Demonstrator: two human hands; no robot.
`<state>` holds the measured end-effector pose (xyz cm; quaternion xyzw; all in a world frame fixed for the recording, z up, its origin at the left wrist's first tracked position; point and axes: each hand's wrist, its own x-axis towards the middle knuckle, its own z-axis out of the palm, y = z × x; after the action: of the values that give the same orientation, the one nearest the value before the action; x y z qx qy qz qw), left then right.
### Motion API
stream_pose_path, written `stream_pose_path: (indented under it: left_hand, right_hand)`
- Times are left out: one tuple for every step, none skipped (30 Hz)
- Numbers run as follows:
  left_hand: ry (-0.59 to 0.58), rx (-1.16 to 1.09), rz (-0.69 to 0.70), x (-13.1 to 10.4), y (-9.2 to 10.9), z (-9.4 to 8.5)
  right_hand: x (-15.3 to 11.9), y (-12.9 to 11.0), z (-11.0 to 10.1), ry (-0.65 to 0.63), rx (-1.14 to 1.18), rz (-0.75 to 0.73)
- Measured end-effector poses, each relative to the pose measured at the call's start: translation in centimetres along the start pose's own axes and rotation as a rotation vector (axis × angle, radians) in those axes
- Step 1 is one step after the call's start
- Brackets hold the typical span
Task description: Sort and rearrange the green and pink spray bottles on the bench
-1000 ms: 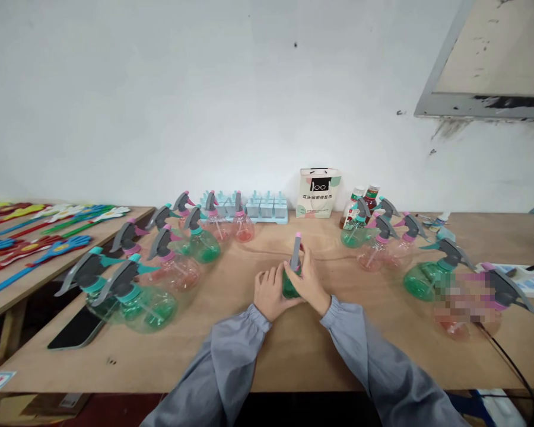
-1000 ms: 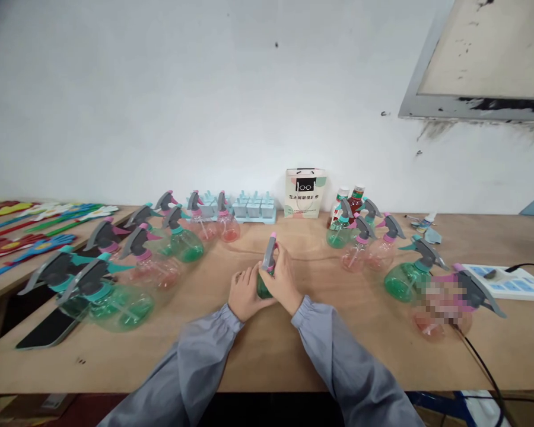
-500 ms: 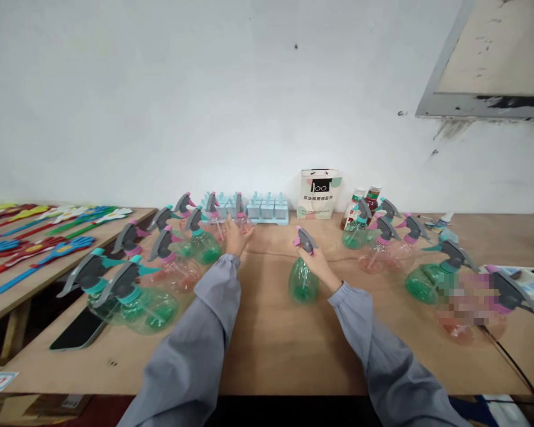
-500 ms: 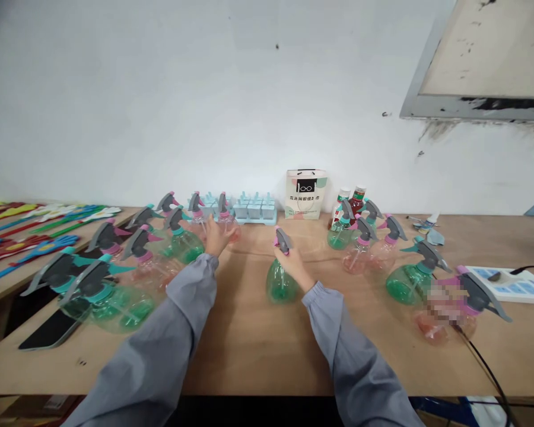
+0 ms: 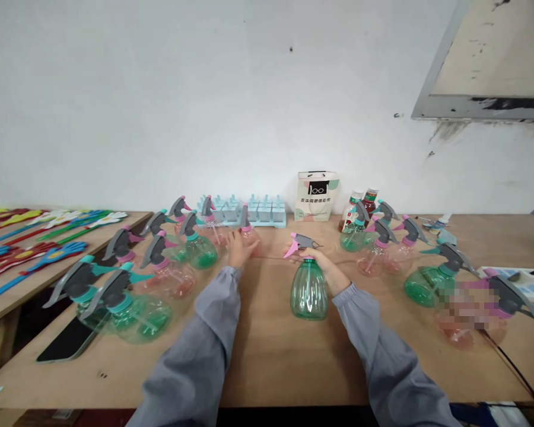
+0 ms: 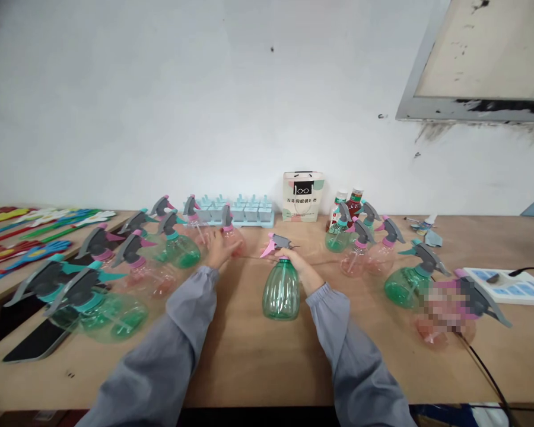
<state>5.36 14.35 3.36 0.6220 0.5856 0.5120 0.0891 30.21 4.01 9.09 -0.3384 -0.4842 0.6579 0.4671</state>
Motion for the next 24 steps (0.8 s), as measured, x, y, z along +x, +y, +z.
stream_pose_path:
  left_hand:
    - [-0.009, -0.029, 0.013, -1.5, 0.0, 0.1]
    - [-0.026, -0.077, 0.032, -3.1, -0.1, 0.3]
    - [-0.055, -0.184, 0.067, -4.6, -0.2, 0.5]
    - [-0.080, -0.282, 0.096, -6.1, -0.3, 0.7]
    - [-0.104, -0.342, 0.116, -7.4, -0.4, 0.8]
    - [-0.123, -0.375, 0.129, -8.4, -0.5, 0.8]
    - [-0.136, -0.375, 0.131, -9.2, -0.6, 0.8]
    - [-0.146, -0.359, 0.130, -9.6, -0.6, 0.7]
    - [-0.152, -0.344, 0.125, -9.8, -0.6, 0.6]
    - [-0.157, -0.337, 0.120, -9.9, -0.5, 0.5]
    - [-0.163, -0.340, 0.116, -9.8, -0.5, 0.4]
    - [-0.173, -0.351, 0.113, -9.7, -0.4, 0.3]
    - [-0.185, -0.364, 0.111, -9.5, -0.4, 0.3]
    - [-0.206, -0.379, 0.111, -9.5, -0.4, 0.3]
    - [-0.233, -0.393, 0.113, -9.5, -0.5, 0.4]
    - [-0.266, -0.405, 0.118, -9.6, -0.5, 0.5]
    - [-0.298, -0.415, 0.123, -9.7, -0.5, 0.6]
    - [-0.326, -0.422, 0.129, -9.9, -0.6, 0.7]
    - [-0.344, -0.427, 0.134, -10.1, -0.6, 0.8]
    - [-0.354, -0.430, 0.138, -10.2, -0.6, 0.9]
    - [-0.358, -0.431, 0.139, -10.3, -0.6, 1.0]
    - [-0.359, -0.429, 0.140, -10.4, -0.6, 1.0]
    - [-0.358, -0.425, 0.142, -10.4, -0.5, 0.9]
    - [-0.359, -0.421, 0.146, -10.4, -0.5, 0.9]
  right_hand:
    - [0.1, -0.2, -0.3, 0.001, -0.004, -0.005]
    - [0.2, -0.3, -0.6, -0.001, 0.002, -0.011]
    - [0.2, -0.5, -0.9, -0.003, 0.017, -0.020]
    - [0.3, -0.6, -1.2, -0.006, 0.037, -0.028]
    - [0.4, -0.6, -1.4, -0.007, 0.060, -0.034]
    - [0.5, -0.6, -1.6, -0.006, 0.078, -0.035]
    - [0.6, -0.7, -1.8, -0.005, 0.092, -0.034]
    - [0.7, -0.6, -1.9, -0.007, 0.103, -0.030]
    - [0.7, -0.6, -2.0, -0.012, 0.112, -0.027]
    - [0.7, -0.6, -2.0, -0.017, 0.120, -0.026]
    - [0.7, -0.6, -1.9, -0.020, 0.125, -0.029]
    - [0.6, -0.6, -1.9, -0.022, 0.131, -0.036]
    - [0.5, -0.6, -1.8, -0.020, 0.139, -0.047]
    - [0.5, -0.6, -1.6, -0.018, 0.149, -0.056]
    - [0.4, -0.5, -1.5, -0.017, 0.161, -0.065]
    - [0.4, -0.5, -1.4, -0.018, 0.175, -0.072]
    - [0.4, -0.4, -1.3, -0.019, 0.189, -0.078]
    - [0.4, -0.4, -1.3, -0.017, 0.201, -0.080]
    - [0.4, -0.3, -1.2, -0.011, 0.206, -0.079]
    - [0.5, -0.2, -1.2, 0.001, 0.201, -0.076]
    - [0.5, -0.1, -1.2, 0.016, 0.189, -0.069]
    - [0.6, 0.0, -1.3, 0.034, 0.175, -0.062]
    - [0.6, 0.0, -1.3, 0.051, 0.156, -0.056]
    - [0.5, 0.1, -1.3, 0.061, 0.130, -0.052]
